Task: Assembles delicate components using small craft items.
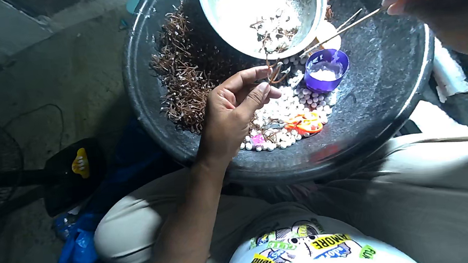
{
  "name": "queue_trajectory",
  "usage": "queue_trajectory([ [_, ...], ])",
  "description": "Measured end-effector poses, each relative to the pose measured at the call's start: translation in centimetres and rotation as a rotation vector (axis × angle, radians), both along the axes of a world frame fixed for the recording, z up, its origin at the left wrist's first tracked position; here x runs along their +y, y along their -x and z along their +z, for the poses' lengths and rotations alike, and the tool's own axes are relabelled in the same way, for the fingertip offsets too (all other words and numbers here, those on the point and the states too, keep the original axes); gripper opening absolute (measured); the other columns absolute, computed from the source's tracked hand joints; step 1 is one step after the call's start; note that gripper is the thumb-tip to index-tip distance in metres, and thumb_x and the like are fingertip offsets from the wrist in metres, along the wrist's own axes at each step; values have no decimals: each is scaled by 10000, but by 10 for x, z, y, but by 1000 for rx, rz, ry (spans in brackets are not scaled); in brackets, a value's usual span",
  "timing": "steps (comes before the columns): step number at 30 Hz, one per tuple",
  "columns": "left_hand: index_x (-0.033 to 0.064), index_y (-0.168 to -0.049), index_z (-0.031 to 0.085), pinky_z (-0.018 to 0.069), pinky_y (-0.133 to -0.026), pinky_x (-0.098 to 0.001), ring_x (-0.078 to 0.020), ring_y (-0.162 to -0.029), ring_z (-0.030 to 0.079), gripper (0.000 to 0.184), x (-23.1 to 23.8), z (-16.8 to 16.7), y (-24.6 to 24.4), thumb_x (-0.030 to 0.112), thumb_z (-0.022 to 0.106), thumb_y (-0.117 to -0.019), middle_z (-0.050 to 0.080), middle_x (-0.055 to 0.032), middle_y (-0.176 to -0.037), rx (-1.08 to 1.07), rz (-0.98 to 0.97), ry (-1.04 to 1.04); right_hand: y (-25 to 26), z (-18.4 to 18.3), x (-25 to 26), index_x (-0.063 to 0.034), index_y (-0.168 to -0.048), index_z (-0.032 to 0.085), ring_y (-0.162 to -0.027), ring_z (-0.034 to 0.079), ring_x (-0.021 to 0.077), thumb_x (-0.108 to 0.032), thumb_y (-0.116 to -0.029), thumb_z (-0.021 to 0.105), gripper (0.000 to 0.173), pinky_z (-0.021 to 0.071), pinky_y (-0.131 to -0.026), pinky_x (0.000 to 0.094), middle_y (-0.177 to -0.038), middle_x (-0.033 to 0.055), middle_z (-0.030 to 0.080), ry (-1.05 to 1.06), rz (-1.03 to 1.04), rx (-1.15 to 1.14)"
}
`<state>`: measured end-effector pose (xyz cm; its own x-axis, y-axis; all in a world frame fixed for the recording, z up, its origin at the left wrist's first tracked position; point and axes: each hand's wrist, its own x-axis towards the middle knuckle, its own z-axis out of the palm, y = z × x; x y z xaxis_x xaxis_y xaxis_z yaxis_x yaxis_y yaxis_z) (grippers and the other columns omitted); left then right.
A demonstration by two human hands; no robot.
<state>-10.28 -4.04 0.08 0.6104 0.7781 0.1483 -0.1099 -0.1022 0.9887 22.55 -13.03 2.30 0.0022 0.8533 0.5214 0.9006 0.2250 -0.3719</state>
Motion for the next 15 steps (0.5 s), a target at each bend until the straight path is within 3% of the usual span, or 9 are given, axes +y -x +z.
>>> queue_trajectory([
  [3, 14, -1180, 645, 591, -781, -204, -52, -787, 708, 208, 2, 7, -7, -45, 522, -1023, 749, -14, -890, 4, -21, 244, 2, -6, 7, 47, -1043, 712, -1106, 543, 561, -18, -1000, 555, 175, 390, -966, 681, -1079, 327, 634, 174, -20, -167],
  [6, 30, -1150, 640, 564, -719, -173, -42, -740, 671, 169, 9, 9, -17, 8, 506, -1051, 727, -34, -897, 19, -60, 463, -2, -30, 22, 58, -960, 718, -1081, 560, 580, 77, -953, 591, 129, 417, -901, 695, -1026, 322, 654, 309, -8, -265],
  [10, 59, -1123, 614, 541, -684, -156, -27, -708, 644, 130, 13, 8, -35, 38, 501, -1062, 717, -31, -911, 36, -120, 566, -4, -53, 35, 19, -934, 725, -1068, 587, 523, 60, -931, 650, 85, 421, -866, 663, -986, 266, 670, 392, 24, -285],
  [13, 77, -1137, 603, 533, -684, -154, -23, -703, 634, 130, 16, 8, -49, 63, 491, -1072, 713, -22, -920, 29, -136, 565, 10, -45, 35, 3, -999, 736, -1071, 600, 466, -29, -937, 667, 98, 404, -901, 641, -1025, 241, 686, 261, 95, -100],
  [14, 82, -1137, 598, 528, -679, -154, -22, -697, 626, 126, 17, 7, -53, 71, 489, -1075, 709, -21, -919, 25, -137, 564, 19, -39, 32, -12, -1006, 742, -1047, 626, 361, -90, -950, 660, 126, 448, -905, 554, -1027, 188, 701, 212, 114, 22],
  [15, 83, -1140, 598, 527, -678, -158, -25, -697, 622, 126, 18, 7, -56, 78, 488, -1077, 706, -21, -919, 19, -139, 563, 29, -32, 30, -60, -1011, 737, -988, 643, 174, -158, -959, 660, 135, 503, -891, 380, -1009, 77, 706, 186, 123, 155],
])
